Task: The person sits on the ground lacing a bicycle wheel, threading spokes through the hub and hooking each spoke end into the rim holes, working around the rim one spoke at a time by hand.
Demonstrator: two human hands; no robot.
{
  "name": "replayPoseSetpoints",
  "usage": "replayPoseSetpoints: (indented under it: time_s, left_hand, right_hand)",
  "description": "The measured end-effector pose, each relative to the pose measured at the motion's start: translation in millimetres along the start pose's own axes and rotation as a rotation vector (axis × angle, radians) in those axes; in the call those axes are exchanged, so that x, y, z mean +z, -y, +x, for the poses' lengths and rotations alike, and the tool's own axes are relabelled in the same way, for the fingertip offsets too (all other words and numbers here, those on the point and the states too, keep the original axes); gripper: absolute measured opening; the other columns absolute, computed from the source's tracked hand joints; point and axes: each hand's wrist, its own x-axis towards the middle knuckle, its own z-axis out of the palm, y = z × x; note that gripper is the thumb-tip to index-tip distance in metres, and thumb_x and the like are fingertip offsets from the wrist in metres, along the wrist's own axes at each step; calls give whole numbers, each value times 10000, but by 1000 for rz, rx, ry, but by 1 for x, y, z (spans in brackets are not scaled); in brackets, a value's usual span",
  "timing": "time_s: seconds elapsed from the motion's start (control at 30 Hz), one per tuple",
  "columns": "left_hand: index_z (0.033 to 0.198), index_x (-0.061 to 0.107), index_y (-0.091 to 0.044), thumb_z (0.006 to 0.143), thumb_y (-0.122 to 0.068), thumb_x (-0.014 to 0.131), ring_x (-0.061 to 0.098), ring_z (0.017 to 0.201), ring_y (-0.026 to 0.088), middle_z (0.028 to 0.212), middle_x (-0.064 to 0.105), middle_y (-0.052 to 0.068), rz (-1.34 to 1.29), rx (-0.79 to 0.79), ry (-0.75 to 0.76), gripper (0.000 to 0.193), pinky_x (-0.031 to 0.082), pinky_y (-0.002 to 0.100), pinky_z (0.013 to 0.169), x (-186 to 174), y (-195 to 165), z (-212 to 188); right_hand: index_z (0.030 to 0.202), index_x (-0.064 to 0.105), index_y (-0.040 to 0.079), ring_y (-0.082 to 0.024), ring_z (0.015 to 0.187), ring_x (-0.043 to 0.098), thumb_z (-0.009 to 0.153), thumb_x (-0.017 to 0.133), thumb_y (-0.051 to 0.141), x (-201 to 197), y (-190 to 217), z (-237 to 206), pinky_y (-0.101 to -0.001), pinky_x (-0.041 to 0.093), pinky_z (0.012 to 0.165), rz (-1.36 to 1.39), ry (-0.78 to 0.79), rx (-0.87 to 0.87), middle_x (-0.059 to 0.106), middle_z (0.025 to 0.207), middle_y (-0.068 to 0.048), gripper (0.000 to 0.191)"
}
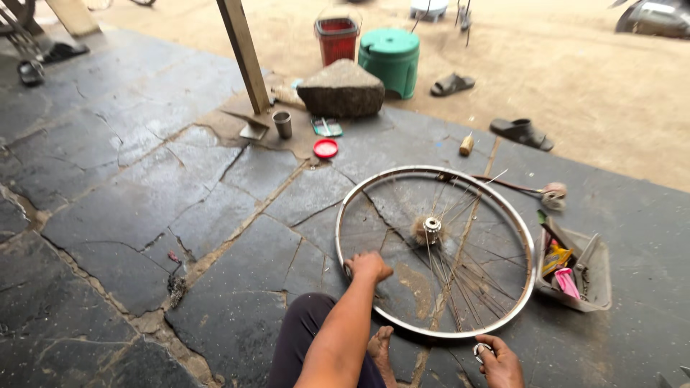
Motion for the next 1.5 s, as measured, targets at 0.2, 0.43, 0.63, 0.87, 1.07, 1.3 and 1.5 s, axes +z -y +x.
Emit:
replayPoseSetpoints:
  time_s: [0.2,0.43,0.63,0.87,1.07,1.3,1.5]
  left_hand:
    - [1356,669,-86,773,-511,774,452,1427,411,1515,517,204,29,103,147,729,291,611,1175,-10,-6,-58]
    - [1265,724,-119,731,-554,801,551,1341,408,1387,645,180,-113,255,171,693,310,629,1154,-3,4,-124]
    - [1202,765,-146,718,-596,774,618,1277,359,1326,695,141,-61,287,83,661,368,630,1109,-19,17,-169]
    - [1269,686,-171,703,-535,779,584,1286,349,1340,664,109,-118,235,-13,680,337,608,1117,-48,60,-219]
    - [1164,764,-61,748,-483,777,658,1217,368,1282,706,198,-183,266,-92,593,493,507,1044,-90,64,-216]
    - [1212,719,-108,762,-479,773,615,1233,356,1312,662,151,-80,360,-52,586,458,588,1016,-85,17,-173]
    - [1404,569,-140,823,-428,761,571,1316,362,1403,622,151,25,317,26,676,402,576,1105,-50,21,-136]
  right_hand:
    - [1172,747,94,-180,586,628,916,664,157,-11,28,-34,-343,538,604,-139,-112,-70,696,762,-88,276]
    - [1193,723,95,-208,599,685,896,673,176,-20,38,-92,-378,550,637,-222,-209,-193,740,796,-118,312]
    - [1207,710,53,-224,622,708,943,651,232,-20,64,-133,-386,556,633,-215,-226,-292,754,831,-125,324]
    - [1157,694,47,-208,706,710,983,618,245,8,103,-201,-373,537,691,-306,-145,-500,742,807,-141,275]
    - [1123,723,63,-234,699,695,949,643,228,26,123,-204,-386,544,678,-326,-32,-452,719,782,-135,253]
    - [1228,670,98,-210,644,686,914,664,244,21,93,-160,-385,544,611,-340,-38,-348,725,752,-123,346]
    - [1152,671,38,-224,566,692,899,679,177,22,70,-125,-396,524,515,-313,47,-72,749,740,-142,288]
